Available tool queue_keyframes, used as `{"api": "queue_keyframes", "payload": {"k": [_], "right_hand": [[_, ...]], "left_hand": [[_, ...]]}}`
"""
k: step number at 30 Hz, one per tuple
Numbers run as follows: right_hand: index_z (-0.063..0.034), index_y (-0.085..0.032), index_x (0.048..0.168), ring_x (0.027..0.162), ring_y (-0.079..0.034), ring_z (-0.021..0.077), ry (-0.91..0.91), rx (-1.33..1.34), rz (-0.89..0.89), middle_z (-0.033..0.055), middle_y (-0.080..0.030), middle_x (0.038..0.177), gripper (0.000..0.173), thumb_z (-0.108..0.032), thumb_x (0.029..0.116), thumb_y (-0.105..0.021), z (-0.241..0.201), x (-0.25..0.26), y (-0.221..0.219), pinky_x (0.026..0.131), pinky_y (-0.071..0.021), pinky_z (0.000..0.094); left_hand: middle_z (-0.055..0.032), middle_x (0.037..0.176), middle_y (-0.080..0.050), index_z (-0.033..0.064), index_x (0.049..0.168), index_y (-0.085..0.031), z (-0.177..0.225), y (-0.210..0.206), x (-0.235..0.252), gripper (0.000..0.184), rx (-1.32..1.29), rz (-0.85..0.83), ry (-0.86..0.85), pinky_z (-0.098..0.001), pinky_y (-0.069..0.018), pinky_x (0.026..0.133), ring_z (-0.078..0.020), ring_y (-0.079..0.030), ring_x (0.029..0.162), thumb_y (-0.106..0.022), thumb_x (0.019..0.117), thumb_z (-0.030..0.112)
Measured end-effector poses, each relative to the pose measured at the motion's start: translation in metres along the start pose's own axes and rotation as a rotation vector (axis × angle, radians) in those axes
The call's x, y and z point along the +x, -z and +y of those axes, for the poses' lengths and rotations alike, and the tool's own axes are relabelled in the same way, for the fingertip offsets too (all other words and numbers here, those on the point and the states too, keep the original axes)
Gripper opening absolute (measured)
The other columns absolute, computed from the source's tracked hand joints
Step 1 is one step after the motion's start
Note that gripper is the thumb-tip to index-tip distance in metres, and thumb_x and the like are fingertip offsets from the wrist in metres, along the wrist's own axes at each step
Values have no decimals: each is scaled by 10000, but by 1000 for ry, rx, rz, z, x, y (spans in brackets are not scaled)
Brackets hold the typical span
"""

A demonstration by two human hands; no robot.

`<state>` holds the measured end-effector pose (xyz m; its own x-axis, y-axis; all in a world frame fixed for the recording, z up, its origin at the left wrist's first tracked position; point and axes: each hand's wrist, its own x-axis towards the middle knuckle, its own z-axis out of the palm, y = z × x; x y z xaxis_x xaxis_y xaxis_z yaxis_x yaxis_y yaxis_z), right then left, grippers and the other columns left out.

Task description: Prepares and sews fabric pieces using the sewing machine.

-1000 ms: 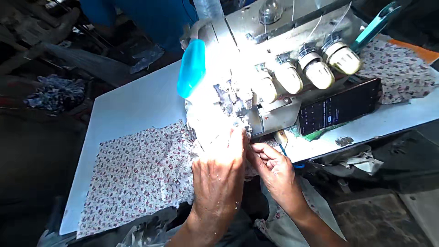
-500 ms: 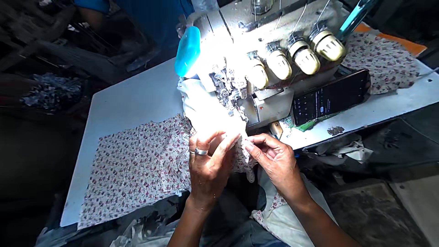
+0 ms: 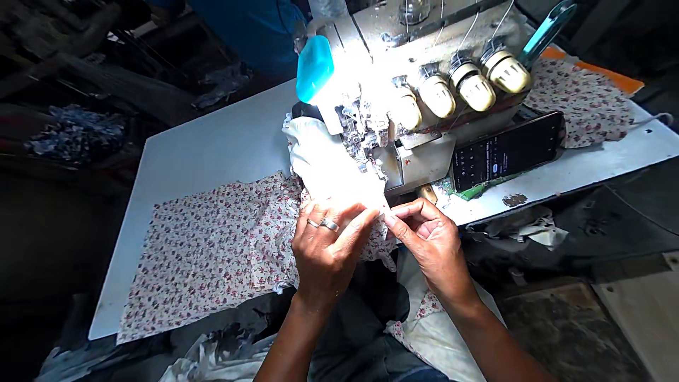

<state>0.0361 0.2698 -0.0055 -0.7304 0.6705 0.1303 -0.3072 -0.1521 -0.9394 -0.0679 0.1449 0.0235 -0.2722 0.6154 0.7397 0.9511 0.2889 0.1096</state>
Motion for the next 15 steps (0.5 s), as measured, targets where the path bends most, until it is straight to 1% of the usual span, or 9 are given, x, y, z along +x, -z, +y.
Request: {"api": "queue_keyframes", "payload": {"k": [2,4,6,8,12,14,15], "right_hand": [[-31,-627,1025,734,-712,104,-2,6,16,55,-722,874,160,23,899,-709,-1,-2,-1,708,-616,230],[-37,-600,1101,746,-729,115,8,-12,17,55,-726,900,234,23,902,-707,-2,-3,-1,711,-631,245],[-32,-592,1148,763,-740,121,29,-39,18,58,-733,921,278,33,901,-703,-2,-4,-1,721,-640,254],[-29,-590,1163,772,-741,123,42,-56,16,60,-736,922,292,37,901,-702,-2,-5,-2,729,-639,255],[-25,-583,1184,783,-744,118,45,-67,-1,53,-741,915,295,48,914,-679,-3,-4,-1,747,-637,256],[-35,-585,1185,778,-732,100,49,-79,-22,35,-736,898,277,25,929,-670,-3,-1,-1,746,-626,245],[-47,-589,1182,783,-724,82,52,-96,-28,22,-730,899,284,16,921,-683,-4,1,-1,745,-618,230]], "left_hand": [[-63,973,-698,156,994,-803,2,0,-1,88,13,-3,16,-391,-435,931,-206,-617,950,-728,948,159],[-66,944,-706,151,984,-808,4,1,-2,87,25,2,21,-383,-423,897,-207,-613,925,-731,946,167],[-74,936,-725,145,986,-814,6,2,-3,94,26,-5,17,-382,-423,873,-209,-624,909,-732,943,163],[-69,932,-726,145,991,-812,6,2,-4,96,12,-26,15,-380,-425,850,-205,-621,890,-728,945,156],[-40,897,-720,173,939,-818,5,5,-5,92,15,-78,-5,-358,-413,769,-194,-596,838,-728,935,157],[-44,888,-716,176,940,-822,4,6,-4,95,17,-86,-20,-354,-420,765,-199,-596,838,-728,936,169],[-49,912,-715,170,943,-819,3,4,-5,95,11,-76,-31,-352,-429,772,-205,-601,861,-729,936,198]]}}
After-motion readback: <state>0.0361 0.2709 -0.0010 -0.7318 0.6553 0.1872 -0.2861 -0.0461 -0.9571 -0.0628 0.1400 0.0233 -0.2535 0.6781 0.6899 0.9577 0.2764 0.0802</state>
